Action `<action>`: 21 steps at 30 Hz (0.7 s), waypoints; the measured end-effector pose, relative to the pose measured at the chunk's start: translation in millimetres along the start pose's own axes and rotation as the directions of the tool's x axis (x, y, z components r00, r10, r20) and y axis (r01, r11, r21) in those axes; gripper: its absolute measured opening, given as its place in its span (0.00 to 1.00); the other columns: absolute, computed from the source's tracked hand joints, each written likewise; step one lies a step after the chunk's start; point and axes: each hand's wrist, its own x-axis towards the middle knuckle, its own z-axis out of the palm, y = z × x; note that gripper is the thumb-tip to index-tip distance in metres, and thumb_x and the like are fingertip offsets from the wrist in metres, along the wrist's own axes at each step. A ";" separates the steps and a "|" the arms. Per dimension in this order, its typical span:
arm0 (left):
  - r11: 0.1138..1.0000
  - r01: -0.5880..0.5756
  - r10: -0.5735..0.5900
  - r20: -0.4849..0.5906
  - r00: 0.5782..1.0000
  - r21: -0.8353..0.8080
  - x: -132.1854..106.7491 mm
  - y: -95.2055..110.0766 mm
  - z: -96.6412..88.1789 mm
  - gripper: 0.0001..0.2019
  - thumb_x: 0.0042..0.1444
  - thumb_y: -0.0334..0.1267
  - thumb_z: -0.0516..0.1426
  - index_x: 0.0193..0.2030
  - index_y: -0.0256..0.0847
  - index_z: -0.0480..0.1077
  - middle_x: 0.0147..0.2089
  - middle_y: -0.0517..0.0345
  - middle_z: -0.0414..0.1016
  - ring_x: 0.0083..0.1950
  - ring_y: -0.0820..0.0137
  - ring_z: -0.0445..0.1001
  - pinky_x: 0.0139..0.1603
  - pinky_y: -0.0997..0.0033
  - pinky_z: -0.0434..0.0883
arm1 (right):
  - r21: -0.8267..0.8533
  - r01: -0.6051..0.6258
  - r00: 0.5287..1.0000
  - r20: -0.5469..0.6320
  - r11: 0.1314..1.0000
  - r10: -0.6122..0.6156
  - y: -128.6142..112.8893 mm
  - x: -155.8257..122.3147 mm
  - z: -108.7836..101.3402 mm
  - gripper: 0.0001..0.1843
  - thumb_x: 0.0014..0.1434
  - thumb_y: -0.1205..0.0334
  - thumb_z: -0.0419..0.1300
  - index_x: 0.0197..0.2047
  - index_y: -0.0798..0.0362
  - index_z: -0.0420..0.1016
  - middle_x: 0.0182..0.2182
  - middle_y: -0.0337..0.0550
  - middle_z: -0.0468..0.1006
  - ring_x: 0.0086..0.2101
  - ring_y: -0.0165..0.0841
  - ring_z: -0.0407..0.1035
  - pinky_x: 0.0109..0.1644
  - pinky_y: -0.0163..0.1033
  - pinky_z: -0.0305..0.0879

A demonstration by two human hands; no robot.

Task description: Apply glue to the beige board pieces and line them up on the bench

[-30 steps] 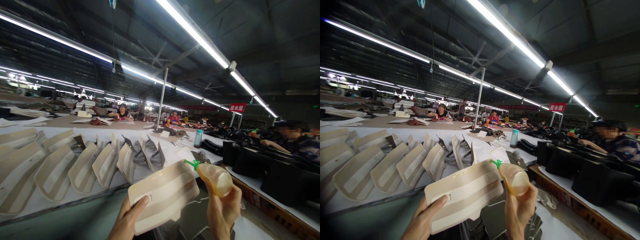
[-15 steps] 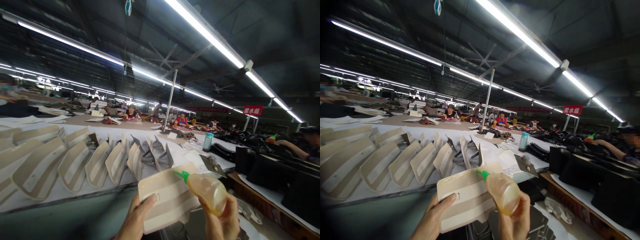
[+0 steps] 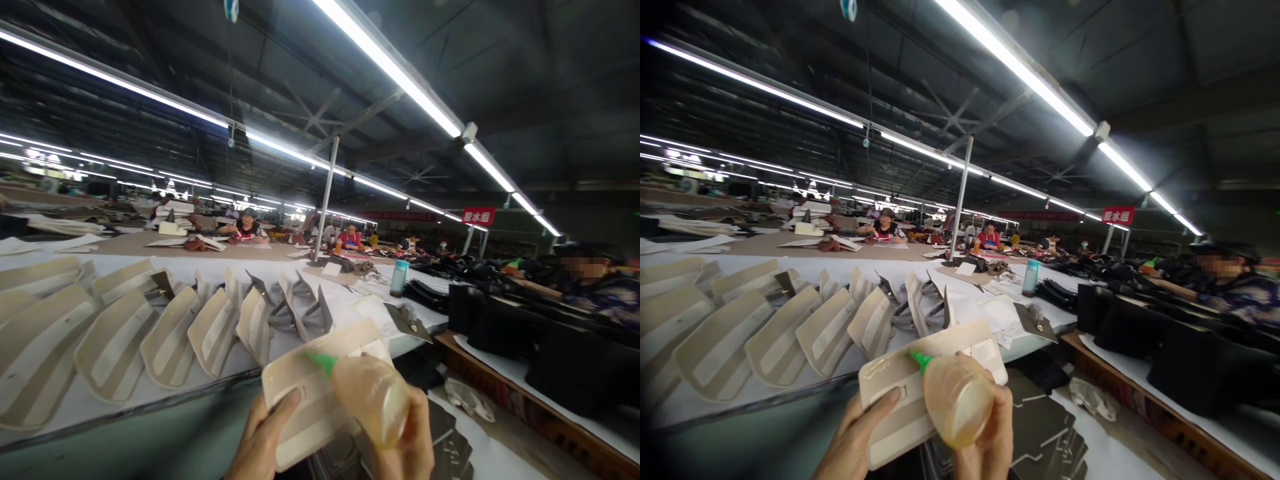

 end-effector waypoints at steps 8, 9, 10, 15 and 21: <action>0.986 0.095 -0.082 -0.096 0.992 0.137 8.5 8.5 -1.3 0.25 0.44 0.43 0.70 0.51 0.45 0.76 0.44 0.54 0.84 0.51 0.47 0.79 0.53 0.54 0.78 | -0.172 -0.016 0.975 -0.220 0.985 -0.022 18.1 58.4 -36.0 0.20 0.49 0.55 0.72 0.41 0.51 0.69 0.34 0.38 0.73 0.34 0.35 0.69 0.39 0.41 0.67; 0.983 0.111 -0.098 -0.093 0.991 0.145 10.1 9.0 1.6 0.24 0.44 0.42 0.69 0.50 0.45 0.76 0.43 0.54 0.84 0.50 0.48 0.80 0.52 0.54 0.78 | -0.177 -0.022 0.969 -0.245 0.984 -0.022 14.7 63.6 -41.2 0.21 0.50 0.53 0.72 0.41 0.52 0.68 0.34 0.38 0.73 0.34 0.35 0.69 0.39 0.41 0.67; 0.980 0.129 -0.115 -0.096 0.989 0.150 11.1 9.1 6.4 0.22 0.45 0.41 0.69 0.49 0.44 0.76 0.41 0.54 0.84 0.48 0.49 0.81 0.51 0.54 0.79 | -0.181 -0.026 0.963 -0.270 0.983 -0.024 10.5 68.0 -46.8 0.22 0.50 0.52 0.71 0.42 0.52 0.68 0.35 0.39 0.73 0.34 0.35 0.69 0.40 0.41 0.67; 0.977 0.196 -0.196 -0.003 0.981 0.083 8.3 2.1 53.6 0.12 0.56 0.34 0.62 0.48 0.35 0.75 0.33 0.51 0.83 0.39 0.57 0.83 0.43 0.59 0.80 | -0.187 0.005 0.896 -0.436 0.982 -0.087 -11.5 82.6 -79.6 0.25 0.49 0.49 0.72 0.43 0.52 0.70 0.36 0.37 0.73 0.35 0.33 0.67 0.42 0.40 0.64; 0.993 0.115 -0.114 0.142 0.983 0.006 43.8 -21.9 118.1 0.10 0.62 0.37 0.59 0.44 0.31 0.74 0.36 0.47 0.82 0.38 0.60 0.82 0.42 0.58 0.78 | -0.167 0.069 0.738 -0.655 0.984 -0.163 -24.5 98.1 -103.2 0.25 0.45 0.56 0.76 0.44 0.53 0.73 0.37 0.36 0.72 0.35 0.32 0.65 0.56 0.47 0.59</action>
